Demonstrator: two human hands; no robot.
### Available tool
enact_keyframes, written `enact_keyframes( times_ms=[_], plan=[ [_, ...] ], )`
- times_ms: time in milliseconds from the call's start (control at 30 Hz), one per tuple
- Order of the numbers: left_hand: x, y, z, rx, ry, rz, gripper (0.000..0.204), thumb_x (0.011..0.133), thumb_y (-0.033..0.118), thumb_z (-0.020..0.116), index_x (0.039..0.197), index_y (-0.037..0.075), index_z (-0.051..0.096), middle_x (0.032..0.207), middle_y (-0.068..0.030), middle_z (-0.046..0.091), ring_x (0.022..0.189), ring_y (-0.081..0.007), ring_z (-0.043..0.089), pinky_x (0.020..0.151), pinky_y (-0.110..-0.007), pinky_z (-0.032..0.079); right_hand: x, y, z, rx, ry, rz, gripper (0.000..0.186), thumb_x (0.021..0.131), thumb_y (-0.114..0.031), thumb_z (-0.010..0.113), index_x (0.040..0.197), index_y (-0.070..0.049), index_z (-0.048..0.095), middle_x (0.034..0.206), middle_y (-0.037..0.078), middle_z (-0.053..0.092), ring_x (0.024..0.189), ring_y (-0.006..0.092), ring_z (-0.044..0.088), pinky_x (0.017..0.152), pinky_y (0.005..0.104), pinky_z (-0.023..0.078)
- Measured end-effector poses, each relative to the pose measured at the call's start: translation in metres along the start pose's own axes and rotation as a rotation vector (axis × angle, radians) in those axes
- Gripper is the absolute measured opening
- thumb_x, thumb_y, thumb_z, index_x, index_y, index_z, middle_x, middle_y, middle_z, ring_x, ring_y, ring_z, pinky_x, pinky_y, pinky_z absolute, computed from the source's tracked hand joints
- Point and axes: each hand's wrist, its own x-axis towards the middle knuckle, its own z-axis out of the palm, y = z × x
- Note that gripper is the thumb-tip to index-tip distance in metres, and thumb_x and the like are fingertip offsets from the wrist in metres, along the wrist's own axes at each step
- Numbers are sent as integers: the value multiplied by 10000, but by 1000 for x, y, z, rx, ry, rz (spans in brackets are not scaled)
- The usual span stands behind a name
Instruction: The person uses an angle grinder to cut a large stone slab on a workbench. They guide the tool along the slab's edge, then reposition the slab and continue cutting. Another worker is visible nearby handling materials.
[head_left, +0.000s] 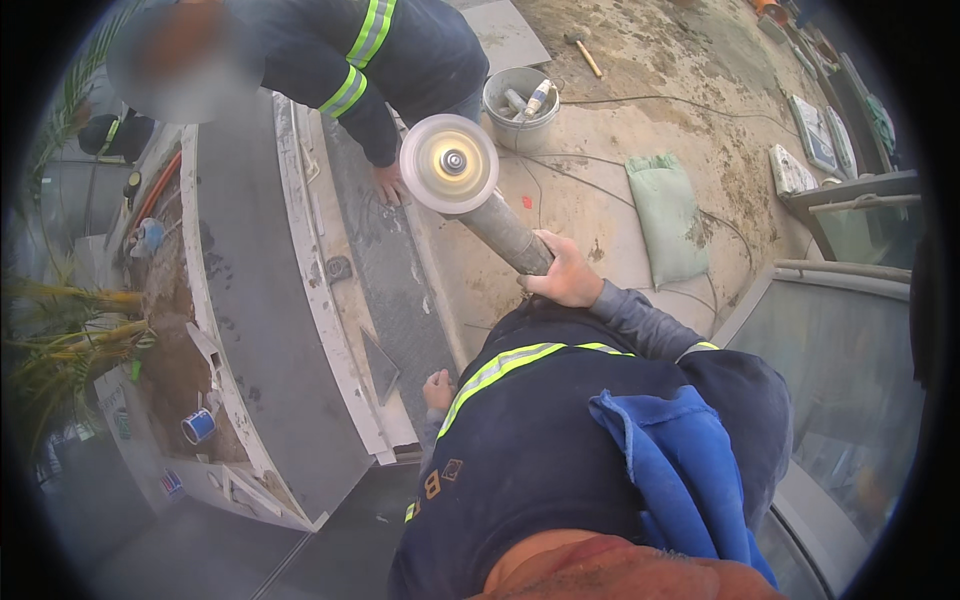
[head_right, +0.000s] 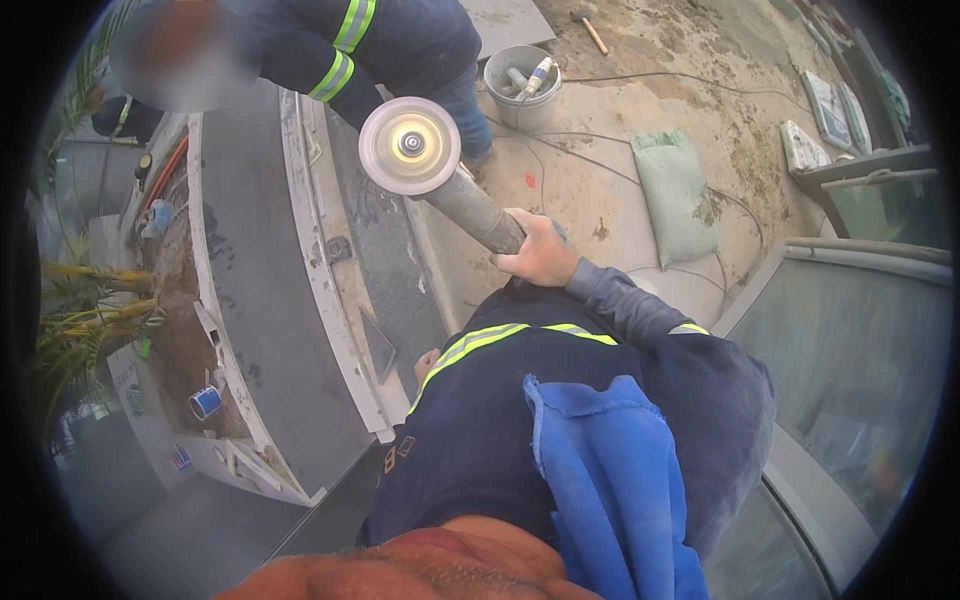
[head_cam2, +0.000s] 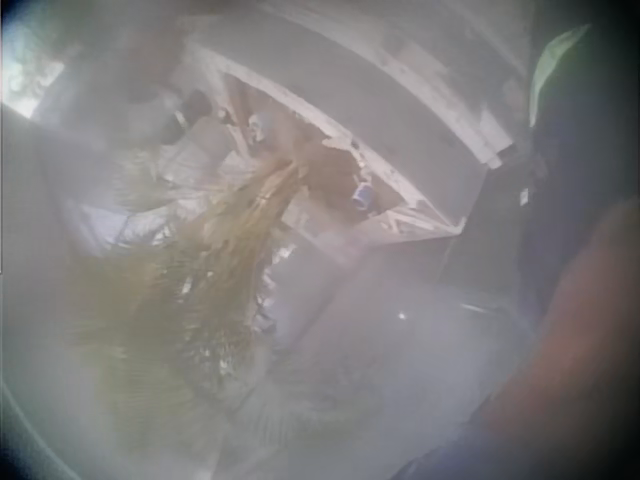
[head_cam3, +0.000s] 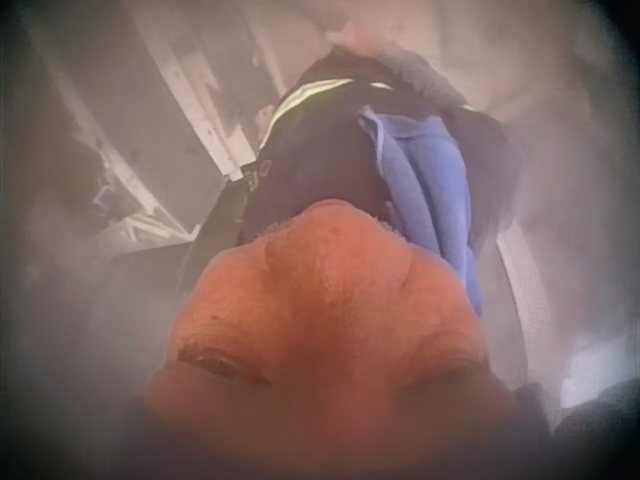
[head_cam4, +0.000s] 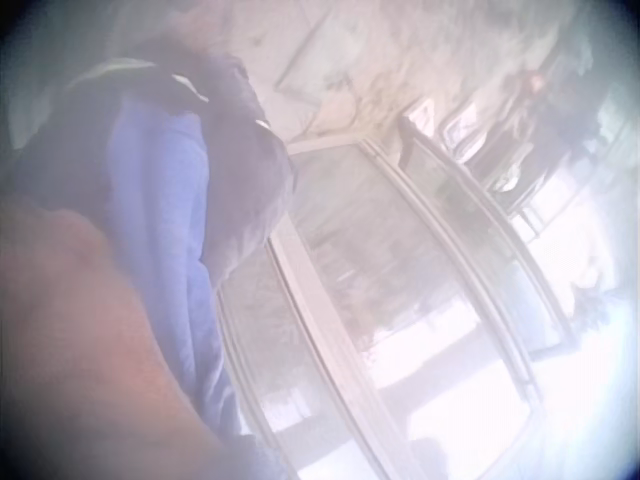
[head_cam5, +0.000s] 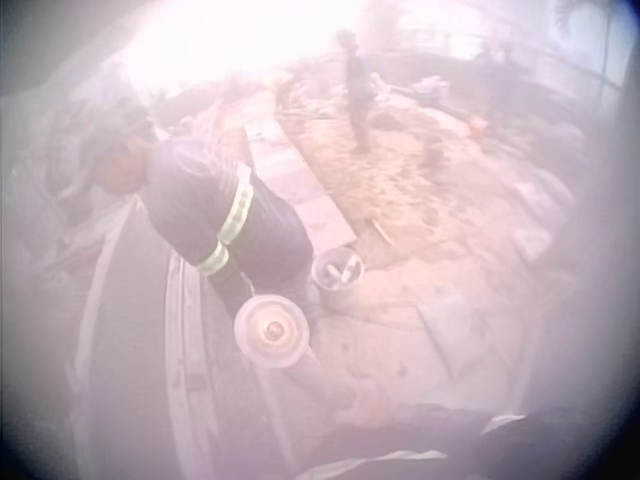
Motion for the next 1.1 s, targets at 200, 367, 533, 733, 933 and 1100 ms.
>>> enact_keyframes(
  times_ms=[200, 367, 533, 733, 933, 1100],
  plan=[
    [33, 63, 58, 31, 158, -27, 390, 1022, 277, 698, 1198, -71, 707, 942, -103, 750, 761, -156, 705, 662, -307, 563, 77, 5, -93, 56, 71, 96, 509, 799, -131, 817, 1247, 40, 648, 1030, 95, 715, 937, 157, 667, 863, 332, 545],
    [72, 149, 140, -60, 73, 33, 457, 1024, 272, 691, 1304, -89, 664, 996, -116, 757, 855, -160, 714, 748, -308, 571, 120, 9, -155, 180, 109, 179, 355, 839, -96, 787, 1155, 22, 678, 920, 60, 732, 768, 108, 662, 714, 282, 551],
    [103, 288, 229, 102, -240, 324, 555, 992, 331, 735, 1430, 10, 620, 1114, -129, 756, 982, -201, 714, 891, -345, 563, 152, -3, -198, 337, 190, 195, 281, 907, -113, 753, 1133, 41, 687, 916, 91, 747, 798, 139, 709, 720, 299, 584],
    [86, 446, 304, 266, -648, 1029, 784, 879, 403, 830, 1523, 67, 535, 1375, -181, 677, 1315, -331, 622, 1104, -447, 474, 212, -37, -207, 655, 241, 125, 372, 975, -212, 665, 1206, 78, 633, 1076, 177, 724, 882, 220, 737, 781, 361, 637],
    [153, 449, 330, 673, -1089, 894, 359, 966, 364, 684, 1161, 71, 753, 1074, -225, 752, 1047, -401, 710, 947, -478, 546, 267, -44, -200, 895, 369, 69, 418, 995, -224, 619, 1275, 83, 574, 1114, 209, 696, 929, 270, 734, 797, 395, 641],
    [263, 395, 245, 432, -309, 667, 340, 1033, 365, 602, 982, 49, 717, 977, -252, 721, 959, -437, 695, 835, -513, 530, 272, -49, -204, 477, 567, 255, 330, 952, -171, 703, 1181, 55, 630, 1000, 153, 728, 757, 201, 725, 672, 347, 621]
  ],
)
